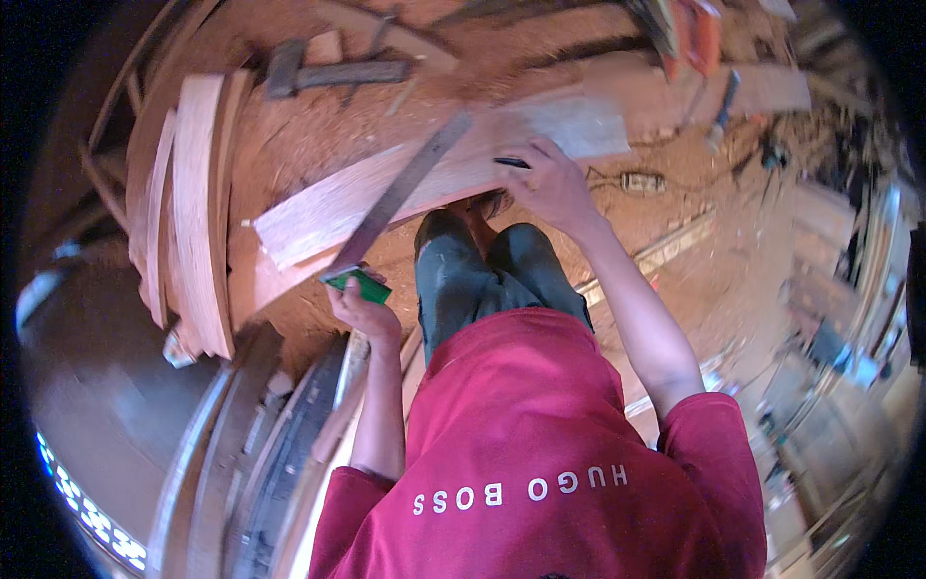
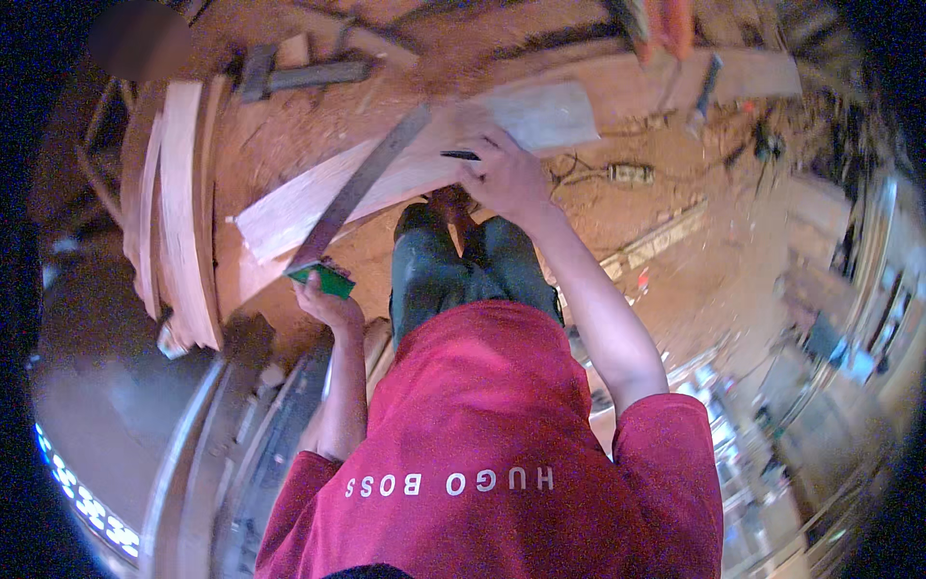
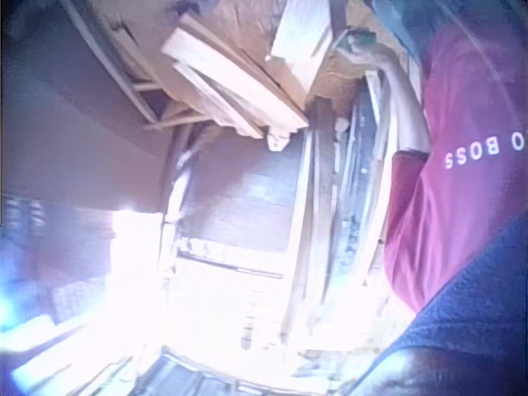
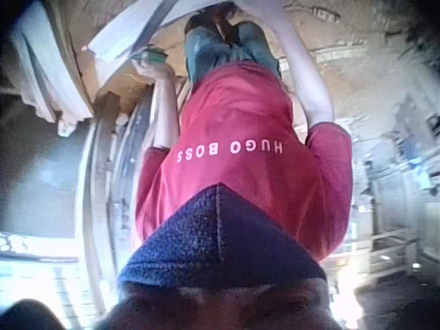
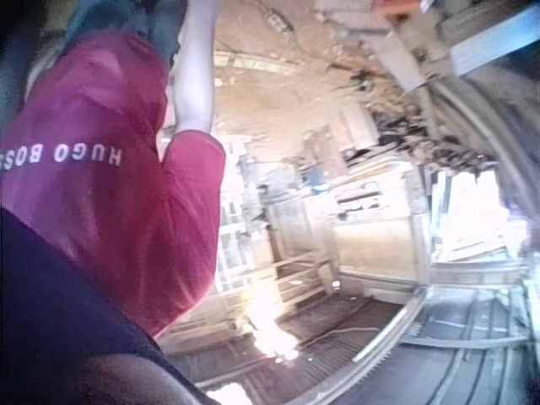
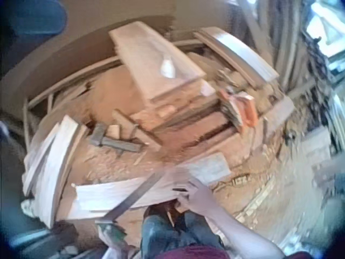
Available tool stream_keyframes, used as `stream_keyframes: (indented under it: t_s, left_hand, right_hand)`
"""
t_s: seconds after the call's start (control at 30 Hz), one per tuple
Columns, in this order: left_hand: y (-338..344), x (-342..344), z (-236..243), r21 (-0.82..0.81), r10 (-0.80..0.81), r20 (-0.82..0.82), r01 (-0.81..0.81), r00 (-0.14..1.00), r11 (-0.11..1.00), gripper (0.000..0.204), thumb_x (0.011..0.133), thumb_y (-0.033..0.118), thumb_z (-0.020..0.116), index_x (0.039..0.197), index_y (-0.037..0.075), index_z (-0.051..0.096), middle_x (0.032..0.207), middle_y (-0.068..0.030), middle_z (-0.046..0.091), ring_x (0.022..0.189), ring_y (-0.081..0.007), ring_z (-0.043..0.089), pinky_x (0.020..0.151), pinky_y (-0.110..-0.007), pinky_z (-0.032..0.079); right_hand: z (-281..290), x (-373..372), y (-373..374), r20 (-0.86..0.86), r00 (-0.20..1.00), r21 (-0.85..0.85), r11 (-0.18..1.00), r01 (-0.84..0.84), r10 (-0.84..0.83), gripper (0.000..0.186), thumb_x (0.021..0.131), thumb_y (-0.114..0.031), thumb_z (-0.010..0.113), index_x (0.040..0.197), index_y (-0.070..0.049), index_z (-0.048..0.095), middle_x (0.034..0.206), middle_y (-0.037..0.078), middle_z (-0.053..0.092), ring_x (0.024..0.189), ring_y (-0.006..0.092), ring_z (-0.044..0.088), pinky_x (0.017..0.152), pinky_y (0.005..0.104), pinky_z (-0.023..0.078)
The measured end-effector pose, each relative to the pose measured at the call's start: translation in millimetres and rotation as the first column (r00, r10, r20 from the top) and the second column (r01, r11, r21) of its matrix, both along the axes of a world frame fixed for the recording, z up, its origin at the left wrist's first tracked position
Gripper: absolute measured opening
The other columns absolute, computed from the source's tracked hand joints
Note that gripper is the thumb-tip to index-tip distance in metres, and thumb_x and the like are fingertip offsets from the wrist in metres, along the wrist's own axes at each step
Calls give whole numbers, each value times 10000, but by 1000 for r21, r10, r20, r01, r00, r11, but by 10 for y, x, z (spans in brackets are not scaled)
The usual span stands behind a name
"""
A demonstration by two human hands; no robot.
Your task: The person uses a square and a pencil to mark lines on a wooden plank, then uses an electric hand planer to smooth the surface of the wood.
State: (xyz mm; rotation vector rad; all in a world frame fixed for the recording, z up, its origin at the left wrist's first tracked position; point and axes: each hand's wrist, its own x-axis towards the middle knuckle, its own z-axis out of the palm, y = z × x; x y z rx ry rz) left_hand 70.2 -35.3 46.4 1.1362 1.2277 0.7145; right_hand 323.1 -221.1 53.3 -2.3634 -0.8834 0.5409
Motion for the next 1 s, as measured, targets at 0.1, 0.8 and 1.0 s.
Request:
stream_keyframes:
  t_s: [0.1,0.8,1.0]
  left_hand:
    - [293,-272,-84,-270,380,78,-347,922,898,273,944,324,489,1053,78,535,790,-86,601,607,-181,559,553,-312,470]
    - [-165,-773,-948,-628,947,-8,-739,320,244,255,966,427,496,979,174,524,745,-31,546,586,-162,536,525,-303,456]
    - [-261,-678,-1119,-540,959,66,-799,276,266,302,980,392,626,1028,104,546,775,-48,565,613,-162,583,544,-311,504]
  right_hand:
    - [-95,-58,777,116,919,-239,909,-342,376,606,812,-445,740,1257,-56,606,1339,142,566,1226,327,557,955,436,522]
    - [-358,-776,1820,46,565,-391,536,-748,824,1055,690,-452,843,1534,-109,313,1480,279,396,1303,446,465,1048,472,471]
    - [-51,158,1926,-46,801,-177,784,-595,597,371,915,-281,669,1220,-70,656,1113,216,688,1037,353,677,902,416,528]
